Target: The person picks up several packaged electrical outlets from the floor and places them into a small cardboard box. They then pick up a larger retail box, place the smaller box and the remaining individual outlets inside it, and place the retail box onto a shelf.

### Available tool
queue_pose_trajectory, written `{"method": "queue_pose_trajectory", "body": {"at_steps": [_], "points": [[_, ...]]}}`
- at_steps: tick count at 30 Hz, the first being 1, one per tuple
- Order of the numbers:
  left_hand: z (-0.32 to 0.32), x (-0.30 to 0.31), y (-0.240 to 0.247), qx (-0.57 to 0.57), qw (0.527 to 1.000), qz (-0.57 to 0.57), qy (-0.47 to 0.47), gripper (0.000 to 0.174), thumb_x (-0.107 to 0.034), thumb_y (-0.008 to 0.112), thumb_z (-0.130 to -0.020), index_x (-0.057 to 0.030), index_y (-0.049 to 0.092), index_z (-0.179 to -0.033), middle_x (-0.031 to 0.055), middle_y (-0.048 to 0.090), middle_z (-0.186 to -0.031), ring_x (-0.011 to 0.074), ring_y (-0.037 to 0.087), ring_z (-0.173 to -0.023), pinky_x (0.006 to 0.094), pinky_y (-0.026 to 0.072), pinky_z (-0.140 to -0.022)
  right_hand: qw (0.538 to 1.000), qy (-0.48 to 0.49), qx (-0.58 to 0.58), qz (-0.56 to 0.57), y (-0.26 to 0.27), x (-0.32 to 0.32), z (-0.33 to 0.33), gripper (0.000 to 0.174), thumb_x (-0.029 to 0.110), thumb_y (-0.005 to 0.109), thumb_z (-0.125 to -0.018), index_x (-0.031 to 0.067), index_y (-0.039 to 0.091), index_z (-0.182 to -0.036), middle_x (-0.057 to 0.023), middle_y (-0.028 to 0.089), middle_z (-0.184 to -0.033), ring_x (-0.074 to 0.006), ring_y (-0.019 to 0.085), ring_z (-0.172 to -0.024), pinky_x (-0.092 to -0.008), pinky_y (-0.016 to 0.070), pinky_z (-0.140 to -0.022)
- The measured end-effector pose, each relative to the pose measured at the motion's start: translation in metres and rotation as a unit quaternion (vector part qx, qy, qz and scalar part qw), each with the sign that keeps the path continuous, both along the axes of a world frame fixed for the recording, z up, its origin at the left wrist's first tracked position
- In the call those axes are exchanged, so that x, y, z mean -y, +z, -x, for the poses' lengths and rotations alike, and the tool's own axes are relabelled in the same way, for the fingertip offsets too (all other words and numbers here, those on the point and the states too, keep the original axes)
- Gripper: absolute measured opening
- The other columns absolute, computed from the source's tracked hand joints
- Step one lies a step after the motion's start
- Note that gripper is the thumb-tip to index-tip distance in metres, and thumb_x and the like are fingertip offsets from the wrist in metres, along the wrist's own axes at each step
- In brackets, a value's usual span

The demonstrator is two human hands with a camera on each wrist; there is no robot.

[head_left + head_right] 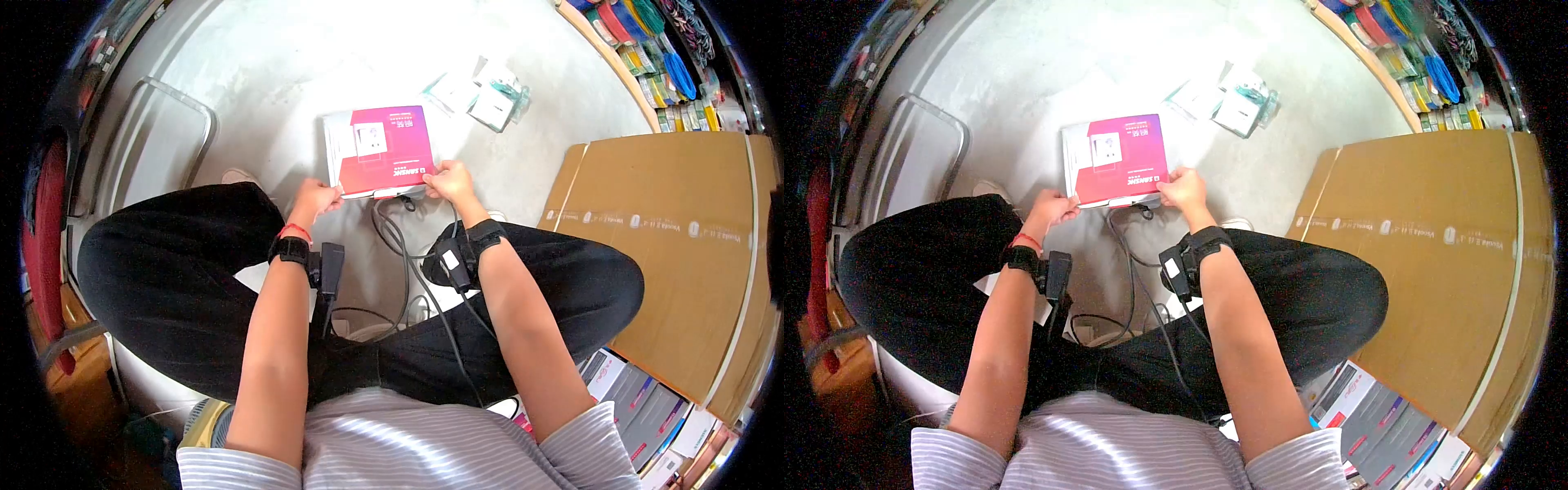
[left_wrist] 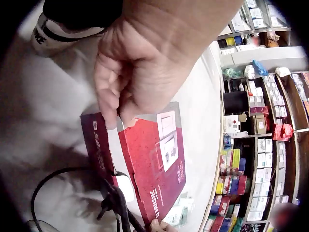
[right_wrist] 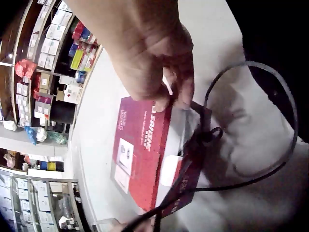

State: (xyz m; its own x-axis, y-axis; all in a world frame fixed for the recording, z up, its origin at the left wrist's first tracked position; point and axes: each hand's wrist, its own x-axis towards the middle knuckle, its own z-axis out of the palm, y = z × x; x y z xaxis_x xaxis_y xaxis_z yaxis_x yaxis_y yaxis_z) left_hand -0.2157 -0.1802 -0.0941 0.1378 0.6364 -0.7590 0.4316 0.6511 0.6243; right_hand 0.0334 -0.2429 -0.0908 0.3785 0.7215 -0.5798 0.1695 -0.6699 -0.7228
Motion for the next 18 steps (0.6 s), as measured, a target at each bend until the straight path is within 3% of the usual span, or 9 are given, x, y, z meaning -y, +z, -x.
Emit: {"method": "queue_pose_trajectory", "body": {"at_steps": [7,13,16,18], "points": [[0.004,0.002,0.001,0.044,0.999,0.022,0.011,0.018,-0.009,0.056,-0.075,0.0073,0.050,-0.077,0.0149,0.057,-0.073,0.0185,0.060,-0.062,0.0242,0.0492,-0.050,0.999,0.001,-0.016,-0.042,0.000,0.004,0.002,0.016,0.009,0.066,-0.063,-0.0015,0.054,-0.062,-0.0115,0.057,-0.055,-0.0149,0.058,-0.049,-0.0263,0.0452,-0.043],[0.000,0.003,0.007,0.006,0.999,0.025,0.030,0.023,-0.011,0.057,-0.075,0.0103,0.050,-0.082,0.0168,0.058,-0.075,0.0196,0.060,-0.063,0.0259,0.0497,-0.049,0.995,0.037,0.085,-0.038,-0.017,0.008,0.001,0.018,0.010,0.067,-0.060,-0.0006,0.053,-0.062,-0.0100,0.059,-0.058,-0.0119,0.057,-0.048,-0.0267,0.0452,-0.048],[-0.002,0.004,0.012,-0.033,0.999,0.035,0.013,0.029,-0.013,0.057,-0.075,0.0125,0.050,-0.087,0.0182,0.058,-0.075,0.0212,0.060,-0.065,0.0266,0.0496,-0.047,0.988,0.043,0.149,0.025,-0.034,0.013,-0.002,0.024,0.010,0.066,-0.067,-0.0053,0.049,-0.073,-0.0124,0.056,-0.062,-0.0172,0.056,-0.050,-0.0252,0.0480,-0.046],[-0.002,0.005,0.014,-0.058,0.997,0.048,0.004,0.032,-0.016,0.057,-0.075,0.0131,0.050,-0.088,0.0189,0.058,-0.076,0.0221,0.060,-0.066,0.0267,0.0494,-0.047,0.992,-0.044,-0.016,0.120,-0.002,0.015,0.006,0.032,0.015,0.066,-0.067,-0.0074,0.049,-0.083,-0.0147,0.057,-0.068,-0.0196,0.058,-0.053,-0.0267,0.0489,-0.048]]}}
